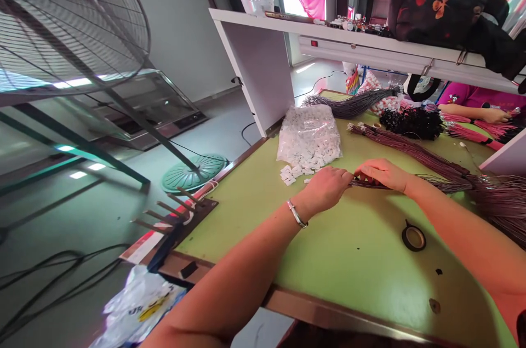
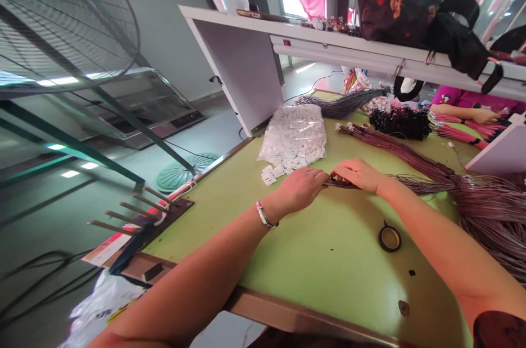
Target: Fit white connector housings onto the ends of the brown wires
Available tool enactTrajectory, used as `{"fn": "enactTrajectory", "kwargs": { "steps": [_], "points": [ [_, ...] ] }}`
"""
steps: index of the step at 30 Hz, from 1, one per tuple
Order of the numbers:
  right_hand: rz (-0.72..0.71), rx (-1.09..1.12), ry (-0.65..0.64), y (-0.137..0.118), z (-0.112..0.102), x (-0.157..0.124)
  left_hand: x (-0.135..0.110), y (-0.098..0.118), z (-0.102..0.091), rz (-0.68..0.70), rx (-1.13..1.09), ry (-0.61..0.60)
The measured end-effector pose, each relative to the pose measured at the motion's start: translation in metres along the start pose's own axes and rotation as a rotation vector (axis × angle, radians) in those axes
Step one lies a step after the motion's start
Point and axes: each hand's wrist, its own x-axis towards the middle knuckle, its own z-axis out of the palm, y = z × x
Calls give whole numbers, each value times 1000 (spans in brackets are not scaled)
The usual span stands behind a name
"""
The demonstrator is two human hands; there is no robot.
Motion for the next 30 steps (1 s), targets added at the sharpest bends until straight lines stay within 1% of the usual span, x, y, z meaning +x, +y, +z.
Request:
{"fn": "enactTrajectory", "kwargs": {
  "steps": [1,3,5,6,7,9,10,11,12,14,15,16,18,19,20,22,24,27,29,30],
  "points": [
    [-24,-36,7,-2,0,-1,0,0,2,8,13,18],
    [-67,-156,70,-6,2,-1,-1,-1,4,26,42,63],
    [-60,-204,142,-6,7,1,-1,0,5,61,88,127],
    [-14,-165,167,-6,9,2,-2,0,5,85,119,165],
    [61,-100,187,-4,10,4,-3,0,4,113,156,208],
    [273,14,219,-1,11,7,-4,1,1,192,232,296],
    [361,16,232,0,12,9,-5,2,0,236,265,337],
    [416,-29,247,1,12,11,-7,3,-1,279,292,376],
    [442,-119,238,1,13,13,-8,4,-3,319,312,412],
    [451,-354,217,1,15,15,-11,8,-6,388,333,484],
    [535,-443,115,2,15,15,-12,10,-8,409,336,524],
    [598,-468,89,3,14,14,-13,11,-9,442,338,568],
    [713,-510,121,11,5,9,-13,12,-11,495,334,632],
    [757,-530,158,17,-5,3,-12,11,-10,503,325,657],
    [791,-554,214,22,-19,-5,-10,10,-9,478,317,668],
    [815,-614,368,33,-57,-29,-7,6,-5,447,309,668],
    [878,-693,558,41,-104,-64,-5,2,1,414,318,629],
    [1073,-771,817,52,-174,-124,-3,-3,8,393,348,590],
    [1177,-793,927,60,-212,-163,-2,-5,11,382,344,586],
    [1226,-802,976,64,-228,-181,-2,-6,12,374,333,585]
  ]
}}
